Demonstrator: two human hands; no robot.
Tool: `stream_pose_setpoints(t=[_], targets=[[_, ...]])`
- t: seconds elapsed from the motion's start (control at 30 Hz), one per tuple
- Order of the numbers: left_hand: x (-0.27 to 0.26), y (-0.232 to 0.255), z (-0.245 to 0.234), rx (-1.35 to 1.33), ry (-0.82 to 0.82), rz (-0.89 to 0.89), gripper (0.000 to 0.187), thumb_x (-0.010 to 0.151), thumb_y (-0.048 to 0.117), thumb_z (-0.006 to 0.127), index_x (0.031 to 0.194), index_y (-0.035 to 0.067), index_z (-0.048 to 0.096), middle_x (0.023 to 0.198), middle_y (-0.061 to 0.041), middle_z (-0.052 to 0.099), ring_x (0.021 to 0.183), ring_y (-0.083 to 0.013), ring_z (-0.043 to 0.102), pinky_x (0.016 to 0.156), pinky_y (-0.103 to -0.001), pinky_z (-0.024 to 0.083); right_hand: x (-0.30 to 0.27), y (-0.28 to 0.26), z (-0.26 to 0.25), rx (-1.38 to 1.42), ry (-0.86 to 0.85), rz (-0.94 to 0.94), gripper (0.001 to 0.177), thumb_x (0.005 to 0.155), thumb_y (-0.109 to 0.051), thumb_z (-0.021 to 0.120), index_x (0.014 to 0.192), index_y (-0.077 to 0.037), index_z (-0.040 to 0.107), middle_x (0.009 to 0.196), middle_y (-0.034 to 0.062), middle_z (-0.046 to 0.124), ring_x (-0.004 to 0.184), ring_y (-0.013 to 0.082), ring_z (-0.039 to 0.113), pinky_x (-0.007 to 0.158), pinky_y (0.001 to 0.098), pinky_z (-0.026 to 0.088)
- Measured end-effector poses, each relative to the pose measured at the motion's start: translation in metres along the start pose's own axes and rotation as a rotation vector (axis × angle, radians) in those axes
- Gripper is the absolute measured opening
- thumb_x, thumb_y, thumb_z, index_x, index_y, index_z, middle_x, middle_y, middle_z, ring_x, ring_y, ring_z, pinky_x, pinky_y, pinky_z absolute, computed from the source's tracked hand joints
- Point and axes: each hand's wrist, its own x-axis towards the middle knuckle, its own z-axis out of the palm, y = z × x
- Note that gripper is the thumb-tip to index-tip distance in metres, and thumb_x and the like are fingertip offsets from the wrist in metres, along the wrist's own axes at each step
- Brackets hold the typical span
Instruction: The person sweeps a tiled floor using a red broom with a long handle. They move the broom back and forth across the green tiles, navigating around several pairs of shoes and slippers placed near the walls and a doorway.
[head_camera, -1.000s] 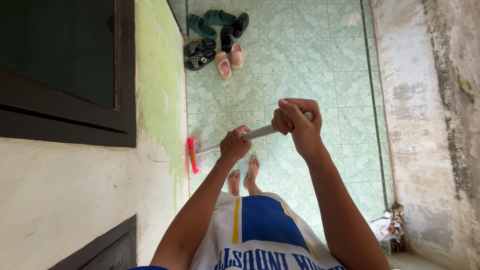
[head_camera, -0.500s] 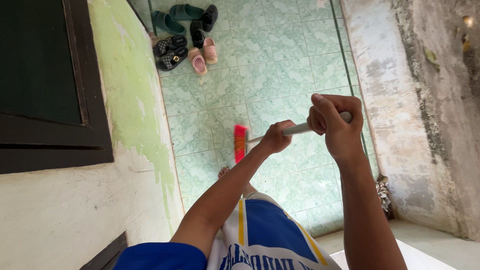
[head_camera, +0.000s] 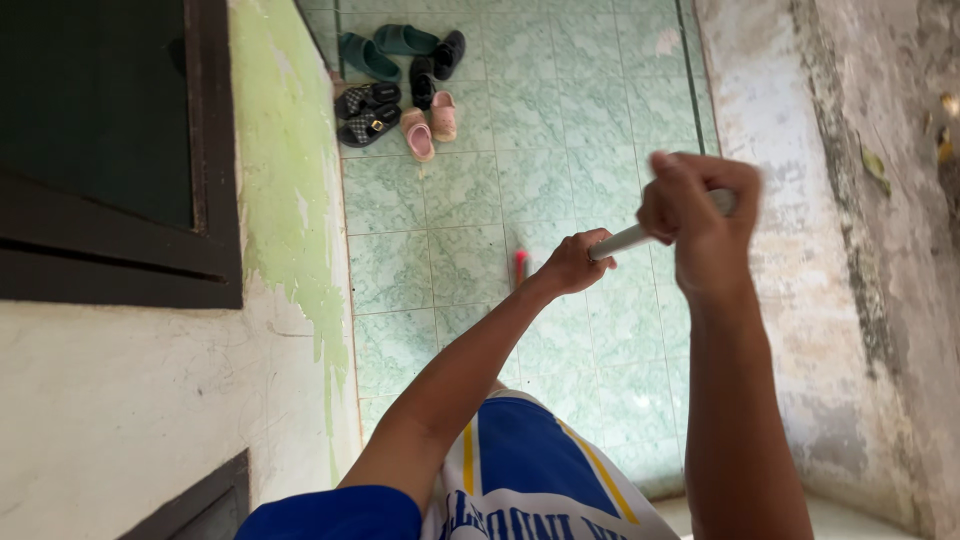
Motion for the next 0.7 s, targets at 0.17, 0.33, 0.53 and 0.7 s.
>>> stream_pose_setpoints(t=[0.17,0.33,0.53,0.7], targets=[[-0.031,0.014,-0.04,0.103,0.269,0.026,0.017,0.089,0.013,0.059,0.105,0.013,0.066,0.074,-0.007,0.075,0.071,-0.0225,0.075,0.069,-0.04,0.057,0.017,-0.009,-0.002,0.278,-0.012,-0.085,0.046,0.11,-0.005,0.047,0.065,-0.01,0.042,0.047,-0.001,0.029,0.037,0.0123,0.027,0.041,0.0319,0.024],[-0.071,0.0,-0.085,0.317,0.695,-0.179,0.012,0.085,0.018,0.068,0.095,0.015,0.074,0.076,-0.013,0.075,0.074,-0.0318,0.072,0.065,-0.045,0.055,0.037,0.006,0.028,0.439,-0.284,0.043,0.044,0.108,-0.011,0.038,0.064,-0.014,0.034,0.045,0.0013,0.028,0.038,0.0125,0.023,0.045,0.0336,0.025],[-0.107,-0.046,-0.105,0.169,0.729,-0.299,0.01,0.088,0.02,0.065,0.09,0.014,0.073,0.072,-0.012,0.074,0.068,-0.0313,0.074,0.061,-0.045,0.055,0.069,0.056,0.066,0.534,-0.574,0.09,0.045,0.099,-0.009,0.037,0.055,-0.014,0.03,0.044,0.0004,0.027,0.04,0.0111,0.02,0.045,0.0314,0.023],[-0.097,-0.093,-0.127,0.206,0.896,-0.174,0.014,0.091,0.011,0.057,0.099,0.013,0.068,0.081,-0.015,0.073,0.078,-0.0369,0.073,0.066,-0.047,0.056,0.075,0.087,0.103,0.551,-0.606,0.069,0.043,0.097,-0.005,0.041,0.056,-0.013,0.03,0.049,0.0,0.026,0.04,0.0118,0.022,0.048,0.0348,0.024]])
